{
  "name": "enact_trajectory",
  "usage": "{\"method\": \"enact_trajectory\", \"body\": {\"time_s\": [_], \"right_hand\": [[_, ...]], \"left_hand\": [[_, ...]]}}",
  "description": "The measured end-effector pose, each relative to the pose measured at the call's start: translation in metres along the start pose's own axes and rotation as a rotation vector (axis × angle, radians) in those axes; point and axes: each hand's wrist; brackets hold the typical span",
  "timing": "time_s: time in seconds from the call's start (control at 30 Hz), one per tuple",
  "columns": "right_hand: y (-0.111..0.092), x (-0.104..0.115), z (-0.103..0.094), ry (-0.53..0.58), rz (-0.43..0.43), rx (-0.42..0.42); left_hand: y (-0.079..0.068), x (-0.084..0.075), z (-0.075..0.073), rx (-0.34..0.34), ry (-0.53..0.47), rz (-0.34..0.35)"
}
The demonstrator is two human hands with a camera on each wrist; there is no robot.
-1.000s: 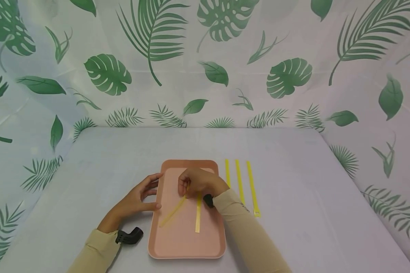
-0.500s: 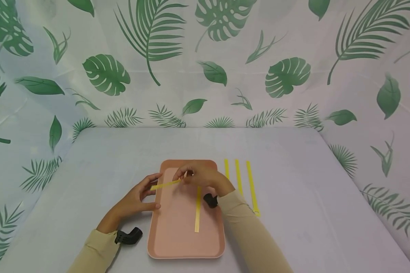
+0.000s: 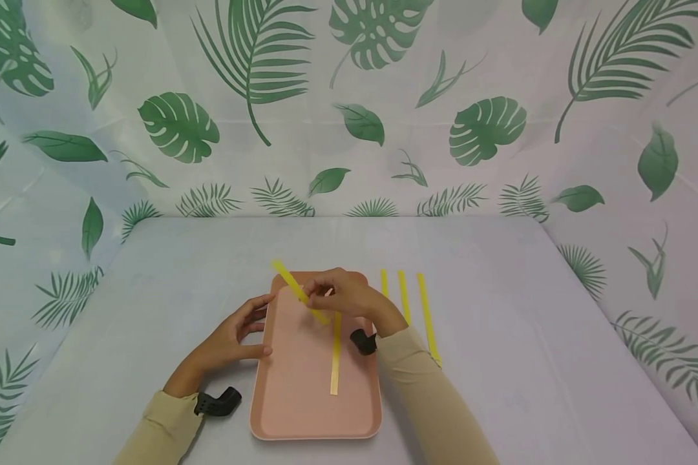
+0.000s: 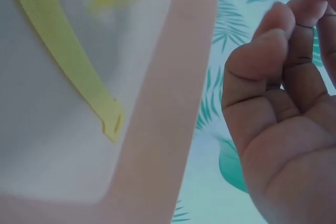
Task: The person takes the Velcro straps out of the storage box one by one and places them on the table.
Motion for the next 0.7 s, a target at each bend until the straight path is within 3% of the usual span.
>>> {"method": "enact_trajectory", "body": {"time_s": [0.23,0.7], "right_hand": [[-0.005,0.001,-0.002,0.204,0.028,-0.022],[-0.022,0.007,-0.008,0.290,0.055,-0.130]], "left_hand": [[0.001,0.001,0.000,0.005,-0.002,0.020],[0.000,-0.001,-0.001,0.002,0.013,0.023]]}}
Point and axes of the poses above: each hand's wrist, its own y-axis towards the middle knuckle, its own z-axis out of the palm, x = y × z, and after that the axes turned 6 degrees about -x, right-handed
